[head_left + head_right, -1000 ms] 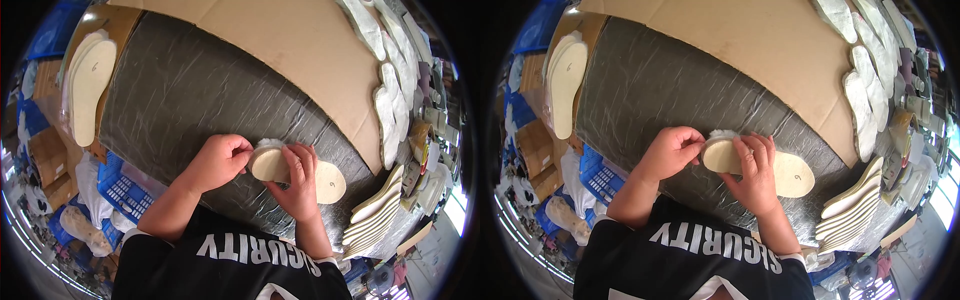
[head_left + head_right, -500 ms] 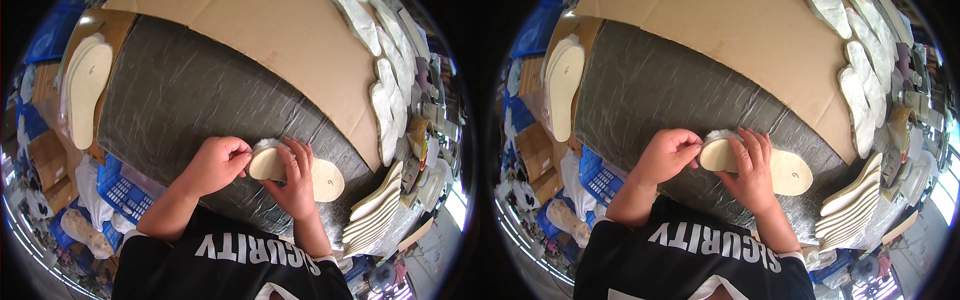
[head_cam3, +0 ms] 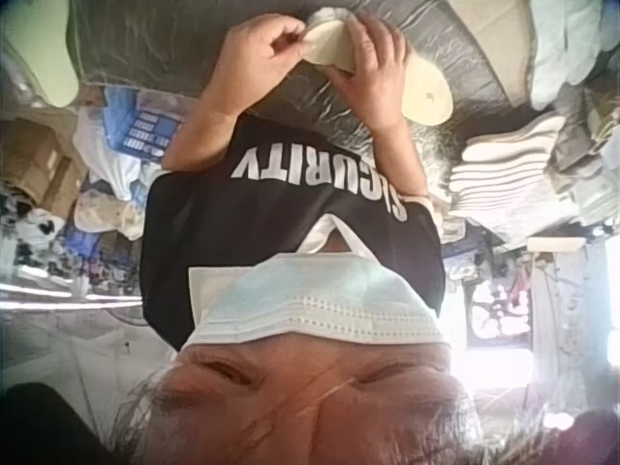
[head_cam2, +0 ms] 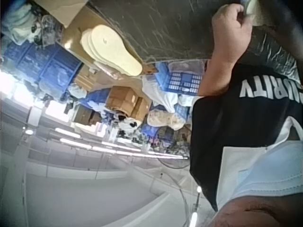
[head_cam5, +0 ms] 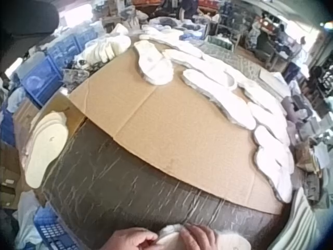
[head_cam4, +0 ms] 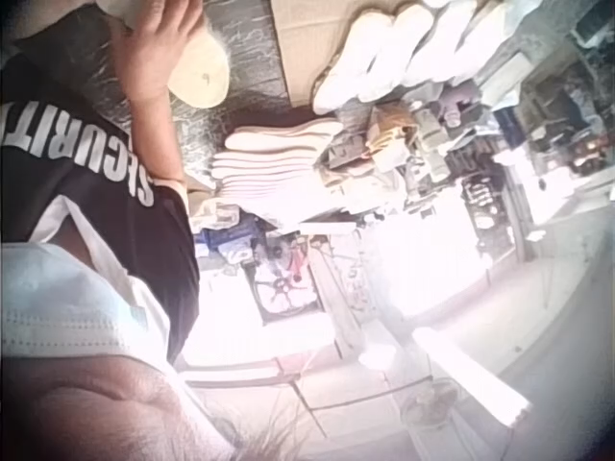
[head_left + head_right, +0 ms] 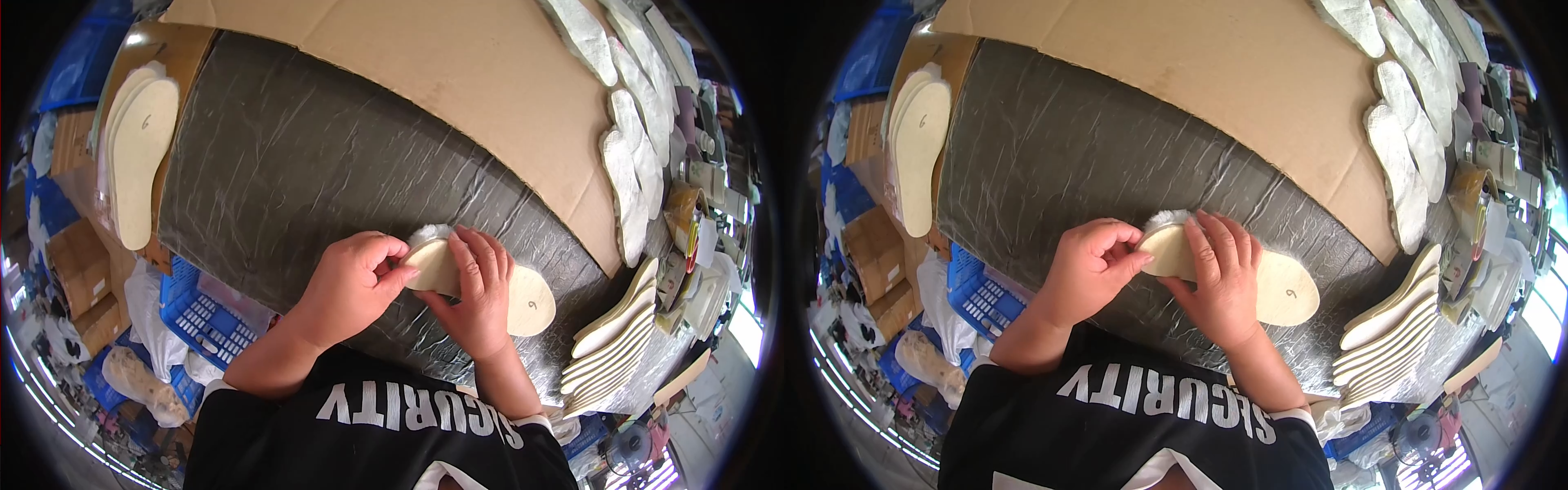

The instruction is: Attaching soft fabric linings to shoe insole components by hand.

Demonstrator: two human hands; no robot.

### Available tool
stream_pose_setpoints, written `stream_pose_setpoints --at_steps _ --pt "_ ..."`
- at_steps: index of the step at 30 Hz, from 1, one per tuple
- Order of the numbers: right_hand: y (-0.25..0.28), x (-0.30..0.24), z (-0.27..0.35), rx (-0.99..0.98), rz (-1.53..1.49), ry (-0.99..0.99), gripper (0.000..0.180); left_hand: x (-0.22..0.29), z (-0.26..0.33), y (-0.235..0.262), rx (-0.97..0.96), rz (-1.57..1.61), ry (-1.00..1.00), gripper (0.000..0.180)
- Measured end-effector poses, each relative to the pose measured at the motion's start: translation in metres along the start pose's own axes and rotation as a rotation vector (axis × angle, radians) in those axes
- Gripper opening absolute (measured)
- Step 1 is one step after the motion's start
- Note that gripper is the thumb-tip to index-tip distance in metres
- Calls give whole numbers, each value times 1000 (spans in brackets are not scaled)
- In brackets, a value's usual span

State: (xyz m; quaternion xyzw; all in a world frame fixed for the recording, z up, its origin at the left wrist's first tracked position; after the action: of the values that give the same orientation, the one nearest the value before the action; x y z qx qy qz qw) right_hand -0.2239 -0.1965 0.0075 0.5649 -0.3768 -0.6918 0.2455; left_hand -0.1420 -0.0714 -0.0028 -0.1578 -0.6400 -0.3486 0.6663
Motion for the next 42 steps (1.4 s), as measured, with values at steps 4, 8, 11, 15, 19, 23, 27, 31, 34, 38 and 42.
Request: stream_pose_setpoints --at_steps 4,8,11,15,19,23,27,31,34,38,42 --pt "12 5 -3 -5 -26 -80 90 -10 2 4 26 1 -44 11" --pt "19 35 -7 -48 40 -175 70 -34 12 8 62 178 136 8" --pt "25 33 -13 -60 14 -196 53 -34 15 11 30 126 119 16" --pt "21 30 -12 -77 -2 -182 47 -7 -5 15 -11 -150 -71 39" --pt "14 29 -6 -78 23 -182 50 1 -16 -4 -156 -230 -84 52" --pt "19 15 0 59 92 -62 53 4 -15 -19 -224 -396 -117 50" --pt "11 17 10 73 69 -64 55 15 -10 -20 -148 -512 -277 47" --pt "8 24 8 76 43 -88 55 13 -11 -25 -173 -543 -376 44" --pt "7 25 9 83 34 -93 54 10 -6 -21 -130 -557 -392 41" --pt "7 24 12 88 61 -87 57 9 -3 -20 -126 -629 -405 39" --pt "6 0 8 -10 -18 29 74 -5 -4 -19 -151 -421 -183 34"
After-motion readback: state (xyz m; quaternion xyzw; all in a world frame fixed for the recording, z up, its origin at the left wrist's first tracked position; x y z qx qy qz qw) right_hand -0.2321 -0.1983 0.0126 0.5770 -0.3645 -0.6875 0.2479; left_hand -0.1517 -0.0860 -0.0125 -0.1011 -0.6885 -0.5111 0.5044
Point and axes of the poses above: each hand's wrist, its own z-axis away from the middle knuckle, its own y-axis out of the back of the hand, x = y × z, the point moved 9 cm from there along -z, towards the middle knuckle, and after that the axes turned 10 degrees about -y, right-handed, at the moved point
